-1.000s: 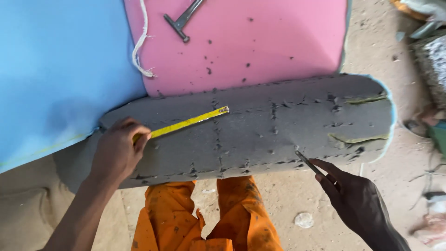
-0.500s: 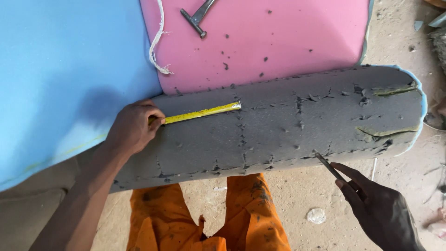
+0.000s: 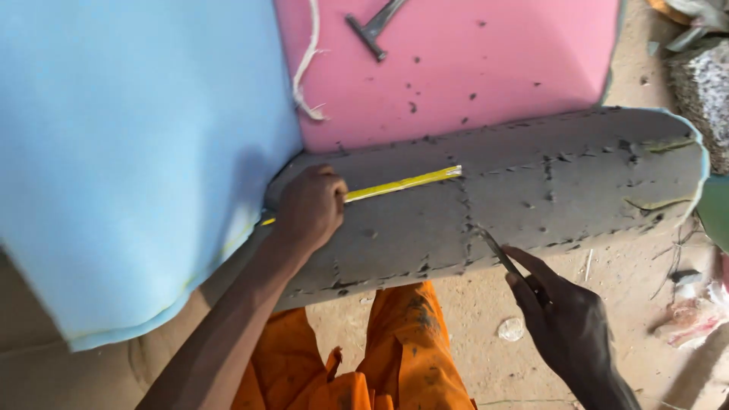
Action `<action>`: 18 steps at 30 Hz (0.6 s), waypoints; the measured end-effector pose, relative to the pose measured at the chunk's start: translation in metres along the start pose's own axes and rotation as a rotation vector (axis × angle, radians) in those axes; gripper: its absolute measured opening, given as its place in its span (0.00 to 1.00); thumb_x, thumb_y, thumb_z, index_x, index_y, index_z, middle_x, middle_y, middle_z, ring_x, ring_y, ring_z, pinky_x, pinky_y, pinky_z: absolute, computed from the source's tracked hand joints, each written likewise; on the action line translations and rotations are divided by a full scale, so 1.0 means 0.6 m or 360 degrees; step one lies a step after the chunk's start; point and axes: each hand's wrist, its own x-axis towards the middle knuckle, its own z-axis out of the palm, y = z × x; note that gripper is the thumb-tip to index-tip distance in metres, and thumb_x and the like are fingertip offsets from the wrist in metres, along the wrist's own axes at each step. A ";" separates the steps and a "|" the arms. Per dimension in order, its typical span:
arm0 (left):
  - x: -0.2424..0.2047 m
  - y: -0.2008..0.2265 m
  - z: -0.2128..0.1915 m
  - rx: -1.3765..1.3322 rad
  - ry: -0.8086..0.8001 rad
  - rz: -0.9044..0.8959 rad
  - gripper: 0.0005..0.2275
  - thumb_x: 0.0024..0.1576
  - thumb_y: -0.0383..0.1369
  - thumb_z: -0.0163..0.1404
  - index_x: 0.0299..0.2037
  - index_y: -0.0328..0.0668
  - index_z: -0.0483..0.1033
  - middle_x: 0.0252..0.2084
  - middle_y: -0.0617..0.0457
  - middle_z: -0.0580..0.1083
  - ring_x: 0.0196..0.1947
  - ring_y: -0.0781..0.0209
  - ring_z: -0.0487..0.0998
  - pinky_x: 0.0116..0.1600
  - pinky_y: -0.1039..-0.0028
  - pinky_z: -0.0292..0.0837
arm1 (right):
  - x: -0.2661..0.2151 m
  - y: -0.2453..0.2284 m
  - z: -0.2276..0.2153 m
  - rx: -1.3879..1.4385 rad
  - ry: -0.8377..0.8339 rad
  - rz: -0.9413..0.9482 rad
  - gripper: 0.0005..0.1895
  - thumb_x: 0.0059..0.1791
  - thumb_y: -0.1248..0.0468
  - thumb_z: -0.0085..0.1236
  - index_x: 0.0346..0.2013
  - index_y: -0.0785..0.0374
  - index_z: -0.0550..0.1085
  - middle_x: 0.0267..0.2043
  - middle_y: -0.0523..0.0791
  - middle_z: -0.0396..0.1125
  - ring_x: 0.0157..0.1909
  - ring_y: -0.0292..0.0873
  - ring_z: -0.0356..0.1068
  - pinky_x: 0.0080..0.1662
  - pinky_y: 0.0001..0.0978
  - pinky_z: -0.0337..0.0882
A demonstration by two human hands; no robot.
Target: The person measures a large piece of grey foam using a yellow tape measure and marks it with a knife. They then use a long metal tool to cut through the foam along the marked lines.
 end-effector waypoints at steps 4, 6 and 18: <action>-0.001 0.011 0.006 -0.0078 -0.0022 -0.0057 0.08 0.59 0.20 0.64 0.30 0.46 0.89 0.33 0.53 0.82 0.40 0.44 0.86 0.46 0.46 0.81 | 0.023 -0.082 0.061 0.0147 0.0034 -0.0101 0.27 0.66 0.46 0.58 0.81 0.33 0.82 0.35 0.38 0.92 0.25 0.39 0.88 0.34 0.41 0.84; 0.002 0.011 0.018 -0.0014 -0.0092 -0.0103 0.09 0.58 0.21 0.63 0.32 0.49 0.91 0.34 0.54 0.80 0.45 0.42 0.86 0.49 0.45 0.81 | 0.027 -0.122 0.087 0.0292 -0.0272 0.0141 0.29 0.66 0.47 0.54 0.84 0.28 0.77 0.37 0.34 0.89 0.26 0.40 0.90 0.36 0.42 0.90; 0.007 0.023 -0.024 -0.0143 -0.0321 -0.0102 0.10 0.67 0.27 0.55 0.36 0.39 0.91 0.41 0.40 0.83 0.45 0.35 0.85 0.50 0.50 0.85 | 0.110 -0.290 0.113 -0.0318 -0.0461 -0.0100 0.26 0.71 0.49 0.51 0.87 0.29 0.75 0.31 0.56 0.86 0.43 0.67 0.92 0.51 0.67 0.90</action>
